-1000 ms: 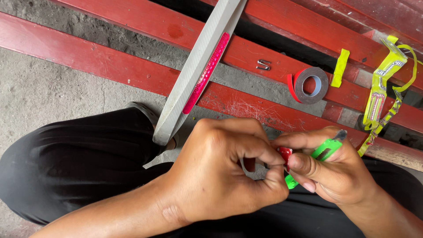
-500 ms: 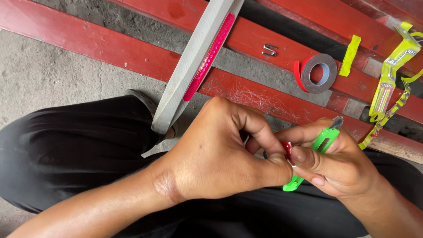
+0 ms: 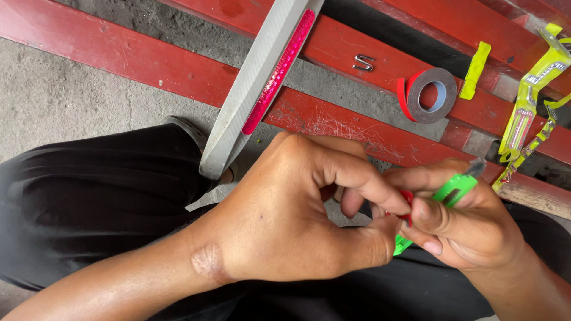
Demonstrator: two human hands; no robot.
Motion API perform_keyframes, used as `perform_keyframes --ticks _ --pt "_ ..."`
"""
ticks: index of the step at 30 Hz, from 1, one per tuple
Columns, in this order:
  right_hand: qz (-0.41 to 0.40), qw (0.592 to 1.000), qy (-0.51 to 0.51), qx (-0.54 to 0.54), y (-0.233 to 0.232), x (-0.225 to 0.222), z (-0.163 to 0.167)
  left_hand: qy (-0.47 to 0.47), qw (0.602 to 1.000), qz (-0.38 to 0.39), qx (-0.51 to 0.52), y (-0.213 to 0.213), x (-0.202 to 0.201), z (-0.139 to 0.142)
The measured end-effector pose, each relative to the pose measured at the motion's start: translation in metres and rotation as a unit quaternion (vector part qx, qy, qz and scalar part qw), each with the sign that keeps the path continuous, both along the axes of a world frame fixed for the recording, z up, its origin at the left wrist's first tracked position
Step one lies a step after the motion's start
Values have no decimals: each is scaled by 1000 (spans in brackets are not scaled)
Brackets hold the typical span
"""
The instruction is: The person sits on the ground and cuts small pieces of red adhesive tape with a green utility knife, then presses the cut tape pieces onto a small metal clip, working on their lap. They continue cutting and fitting tape pieces onto the clip throughout the episode.
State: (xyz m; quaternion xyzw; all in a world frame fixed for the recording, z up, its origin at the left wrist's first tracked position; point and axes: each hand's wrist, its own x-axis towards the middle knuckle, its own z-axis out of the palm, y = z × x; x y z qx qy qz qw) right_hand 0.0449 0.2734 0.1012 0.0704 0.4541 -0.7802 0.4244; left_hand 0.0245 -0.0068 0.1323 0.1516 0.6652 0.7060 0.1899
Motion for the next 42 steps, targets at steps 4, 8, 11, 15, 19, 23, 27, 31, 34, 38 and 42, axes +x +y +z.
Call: perform_keyframes --ticks 4,8,11,15,19,23,27,31,34,38,42 --pt "9 999 37 10 1 -1 4 -15 999 -12 42 0 -3 6" --pt "-7 998 62 25 0 0 5 -56 996 -42 46 -3 -4 16" --pt "-22 995 71 67 0 1 4 -52 997 13 55 -3 -4 17" --pt "-26 983 155 91 -1 -1 3 -92 995 47 7 0 -2 6" --pt "-41 980 172 88 -5 -2 8 -137 988 24 61 0 1 -3" --pt "-77 974 154 147 -13 2 13 -173 983 29 55 1 1 -3" --pt "-125 967 139 171 -18 2 13 -153 987 26 46 5 -1 -4" --pt "-132 965 155 166 -19 -1 10 -179 981 23 66 11 1 -8" --pt "-147 967 137 157 -20 1 7 -196 977 25 85 13 3 -12" --pt "-161 966 148 140 -21 4 5 -199 976 27 86 17 3 -16" --pt "-161 964 176 113 -20 7 4 -188 978 28 80 19 4 -18"
